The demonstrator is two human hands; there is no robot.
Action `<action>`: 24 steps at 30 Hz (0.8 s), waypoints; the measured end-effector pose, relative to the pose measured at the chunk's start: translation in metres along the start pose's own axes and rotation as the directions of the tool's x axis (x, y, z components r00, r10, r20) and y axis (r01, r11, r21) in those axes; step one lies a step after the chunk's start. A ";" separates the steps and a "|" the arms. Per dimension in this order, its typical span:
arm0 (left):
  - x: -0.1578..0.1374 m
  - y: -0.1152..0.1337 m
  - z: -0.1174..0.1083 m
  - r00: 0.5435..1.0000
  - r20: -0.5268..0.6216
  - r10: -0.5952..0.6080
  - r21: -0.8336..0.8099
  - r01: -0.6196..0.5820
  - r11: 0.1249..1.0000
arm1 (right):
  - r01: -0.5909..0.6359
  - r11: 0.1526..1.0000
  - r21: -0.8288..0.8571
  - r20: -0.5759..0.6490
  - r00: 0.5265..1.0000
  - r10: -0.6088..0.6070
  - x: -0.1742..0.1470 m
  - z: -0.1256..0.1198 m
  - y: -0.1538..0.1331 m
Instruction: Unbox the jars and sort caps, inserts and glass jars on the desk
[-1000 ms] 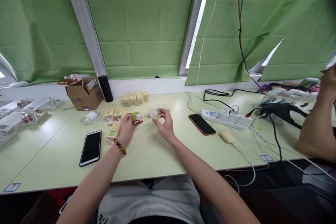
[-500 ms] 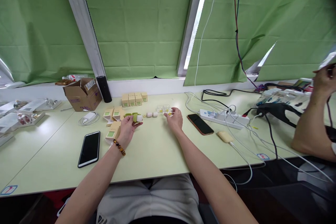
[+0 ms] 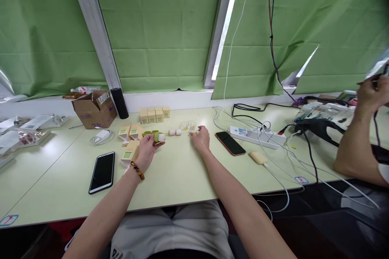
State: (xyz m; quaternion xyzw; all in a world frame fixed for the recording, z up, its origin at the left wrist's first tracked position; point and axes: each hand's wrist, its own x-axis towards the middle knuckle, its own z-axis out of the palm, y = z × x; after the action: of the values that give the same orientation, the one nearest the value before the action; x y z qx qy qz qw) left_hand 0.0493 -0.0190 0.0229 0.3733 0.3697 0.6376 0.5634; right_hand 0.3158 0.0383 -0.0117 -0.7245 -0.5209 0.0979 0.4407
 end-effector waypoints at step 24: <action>-0.006 0.007 0.006 0.995 0.062 -0.081 -0.113 0.087 0.990 | 0.577 0.731 0.365 -0.116 0.807 -0.579 -0.076 -0.003 -0.065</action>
State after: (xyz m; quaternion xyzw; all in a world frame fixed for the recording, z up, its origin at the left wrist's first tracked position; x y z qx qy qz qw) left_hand 0.0522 -0.0253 0.0320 0.3424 0.3313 0.6225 0.6208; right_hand 0.2406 -0.0227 0.0143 -0.4258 -0.6918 0.0580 0.5802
